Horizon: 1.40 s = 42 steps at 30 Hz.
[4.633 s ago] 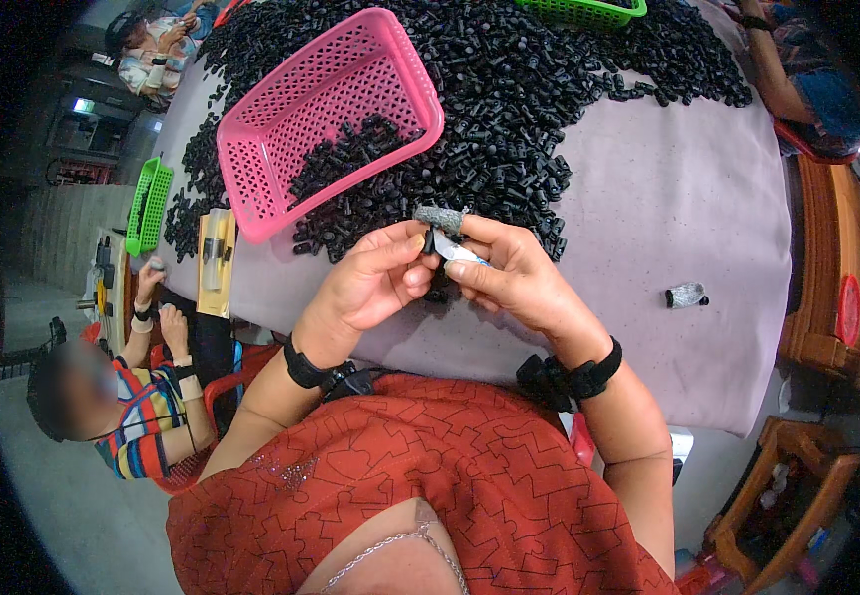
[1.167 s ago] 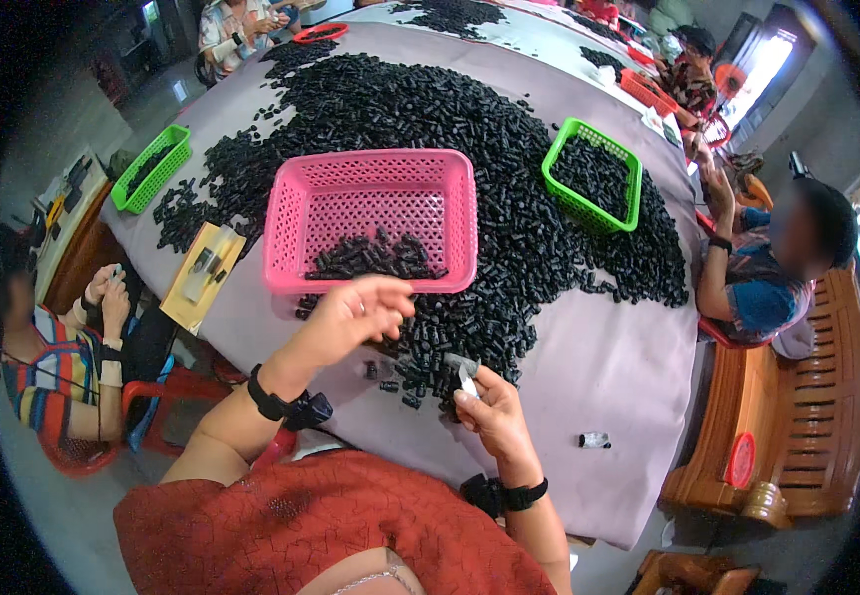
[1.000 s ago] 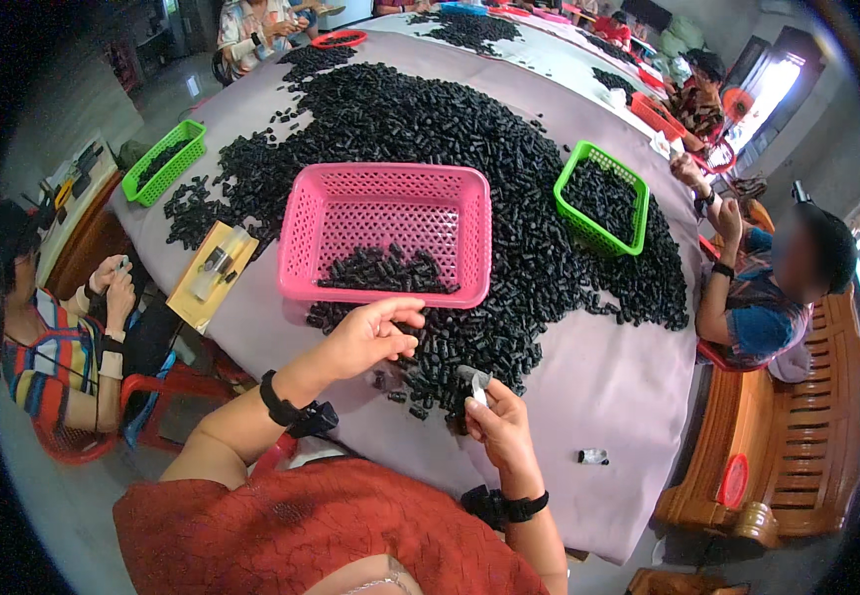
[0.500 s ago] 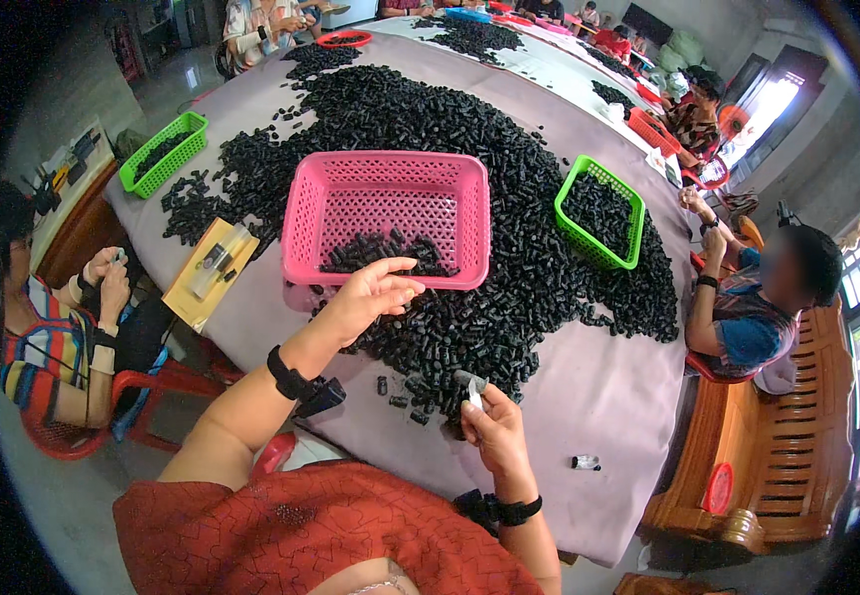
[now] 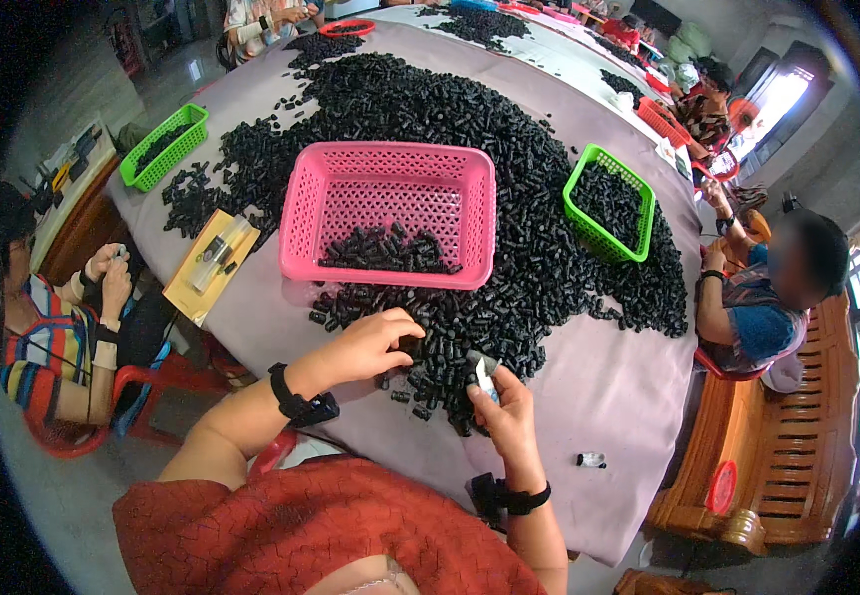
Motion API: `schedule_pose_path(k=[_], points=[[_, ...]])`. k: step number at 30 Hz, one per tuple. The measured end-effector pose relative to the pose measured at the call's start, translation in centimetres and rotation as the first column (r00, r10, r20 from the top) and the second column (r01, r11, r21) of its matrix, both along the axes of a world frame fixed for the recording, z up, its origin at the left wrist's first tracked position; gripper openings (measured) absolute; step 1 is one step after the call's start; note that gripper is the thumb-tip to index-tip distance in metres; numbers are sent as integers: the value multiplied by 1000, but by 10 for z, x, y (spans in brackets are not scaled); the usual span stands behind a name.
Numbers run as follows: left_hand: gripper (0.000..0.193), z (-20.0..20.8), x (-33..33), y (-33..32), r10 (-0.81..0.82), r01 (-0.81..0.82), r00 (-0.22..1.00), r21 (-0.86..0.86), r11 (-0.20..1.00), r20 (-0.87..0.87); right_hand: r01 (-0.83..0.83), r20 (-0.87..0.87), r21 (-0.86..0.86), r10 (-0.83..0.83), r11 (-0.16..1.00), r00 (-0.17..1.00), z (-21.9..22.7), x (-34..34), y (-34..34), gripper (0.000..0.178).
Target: Assembling small black plastic components by hand at a workstation.
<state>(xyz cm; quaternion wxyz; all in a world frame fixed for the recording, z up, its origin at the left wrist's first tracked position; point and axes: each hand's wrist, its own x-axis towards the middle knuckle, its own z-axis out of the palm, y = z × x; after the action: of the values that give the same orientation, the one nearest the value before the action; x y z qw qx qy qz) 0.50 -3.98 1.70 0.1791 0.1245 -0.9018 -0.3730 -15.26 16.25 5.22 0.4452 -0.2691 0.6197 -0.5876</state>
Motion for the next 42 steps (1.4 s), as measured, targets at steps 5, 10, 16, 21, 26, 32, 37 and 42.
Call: schedule_pose_path(k=[5,10,16,21,26,32,37,42], points=[[19,5,-7,3,-5,24,992,-145,989,129,-83,-252,32,89,996,964,2,-2,-11,41],[14,5,-10,4,-2,10,995,-85,996,96,-127,-276,18,127,992,953,-10,-3,-15,34],[14,20,-31,11,-37,37,999,468,883,-8,-44,-132,-39,38,998,991,-2,-8,-20,38],[21,18,-53,18,-7,79,997,933,351,-82,9,-75,-121,-18,993,997,5,-16,-20,38],[29,0,-59,14,-34,137,991,979,148,-133,0,37,-134,5,991,999,-3,-20,-18,42],[24,-8,-57,14,17,198,980,980,-1,-198,-4,162,-167,31,986,986,-13,-20,-13,46],[23,-10,-56,18,-9,224,974,972,-71,-225,-12,146,-178,38,984,989,-15,-20,-8,47],[25,-13,-55,21,-20,218,975,973,-71,-220,0,139,-169,24,986,990,-15,-19,-9,46]])
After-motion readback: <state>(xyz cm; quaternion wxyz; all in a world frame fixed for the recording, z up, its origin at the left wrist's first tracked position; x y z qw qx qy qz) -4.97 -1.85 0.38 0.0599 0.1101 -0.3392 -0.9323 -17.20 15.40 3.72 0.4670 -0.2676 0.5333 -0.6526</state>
